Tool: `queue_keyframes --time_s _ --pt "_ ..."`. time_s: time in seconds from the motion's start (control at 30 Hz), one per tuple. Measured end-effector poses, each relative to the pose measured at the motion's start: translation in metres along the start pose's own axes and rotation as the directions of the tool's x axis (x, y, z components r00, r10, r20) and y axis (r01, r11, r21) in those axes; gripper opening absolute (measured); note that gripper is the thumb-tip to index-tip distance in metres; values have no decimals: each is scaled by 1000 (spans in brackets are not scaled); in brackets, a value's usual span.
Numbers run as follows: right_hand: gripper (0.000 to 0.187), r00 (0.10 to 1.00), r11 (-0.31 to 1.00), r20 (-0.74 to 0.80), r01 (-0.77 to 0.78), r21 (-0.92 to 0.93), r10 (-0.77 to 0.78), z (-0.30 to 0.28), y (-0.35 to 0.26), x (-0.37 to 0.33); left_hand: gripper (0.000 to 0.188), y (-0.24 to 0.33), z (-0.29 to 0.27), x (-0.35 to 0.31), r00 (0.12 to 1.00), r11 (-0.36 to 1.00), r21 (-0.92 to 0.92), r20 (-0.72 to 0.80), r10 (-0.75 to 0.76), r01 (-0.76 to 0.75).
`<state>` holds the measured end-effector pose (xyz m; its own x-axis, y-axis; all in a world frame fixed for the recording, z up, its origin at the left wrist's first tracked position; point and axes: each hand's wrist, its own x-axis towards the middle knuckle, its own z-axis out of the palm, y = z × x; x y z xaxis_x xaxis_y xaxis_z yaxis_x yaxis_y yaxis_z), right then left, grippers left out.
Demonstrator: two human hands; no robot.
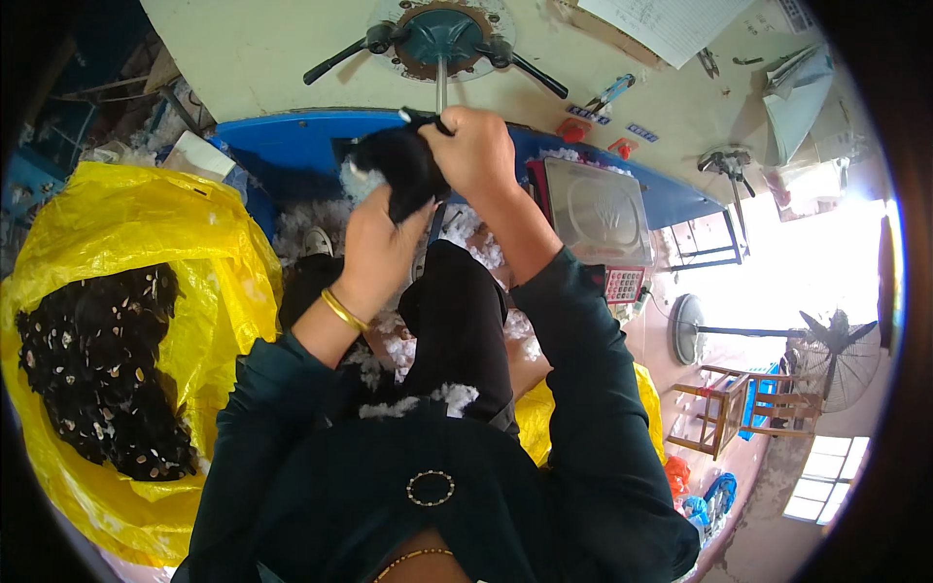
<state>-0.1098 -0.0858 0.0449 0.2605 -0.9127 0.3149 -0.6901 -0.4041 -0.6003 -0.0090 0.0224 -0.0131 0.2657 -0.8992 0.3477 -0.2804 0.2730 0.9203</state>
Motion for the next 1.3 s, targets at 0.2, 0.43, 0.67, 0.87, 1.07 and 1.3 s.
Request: queue_keyframes --time_s 0.2,0.43,0.67,0.87,1.07,1.3 --pt "29 995 991 -63 -70 118 78 24 6 41 20 -5 8 58 965 848 -463 83 -247 257" --pt "26 986 934 -129 143 326 -106 16 21 0 40 0 -8 8 852 248 -836 398 -342 490" --pt "27 979 746 -103 203 634 -178 32 51 -10 23 -10 -6 13 846 412 -751 372 -381 516" --pt "13 833 856 -434 467 221 -342 51 64 29 33 -31 17 57 961 961 10 19 276 -276" --pt "11 887 811 -387 411 417 -251 42 49 6 36 -11 8 35 971 972 38 70 230 -233" --pt "19 926 876 -319 316 364 -202 43 51 24 26 -38 1 59 954 943 161 121 275 -292"
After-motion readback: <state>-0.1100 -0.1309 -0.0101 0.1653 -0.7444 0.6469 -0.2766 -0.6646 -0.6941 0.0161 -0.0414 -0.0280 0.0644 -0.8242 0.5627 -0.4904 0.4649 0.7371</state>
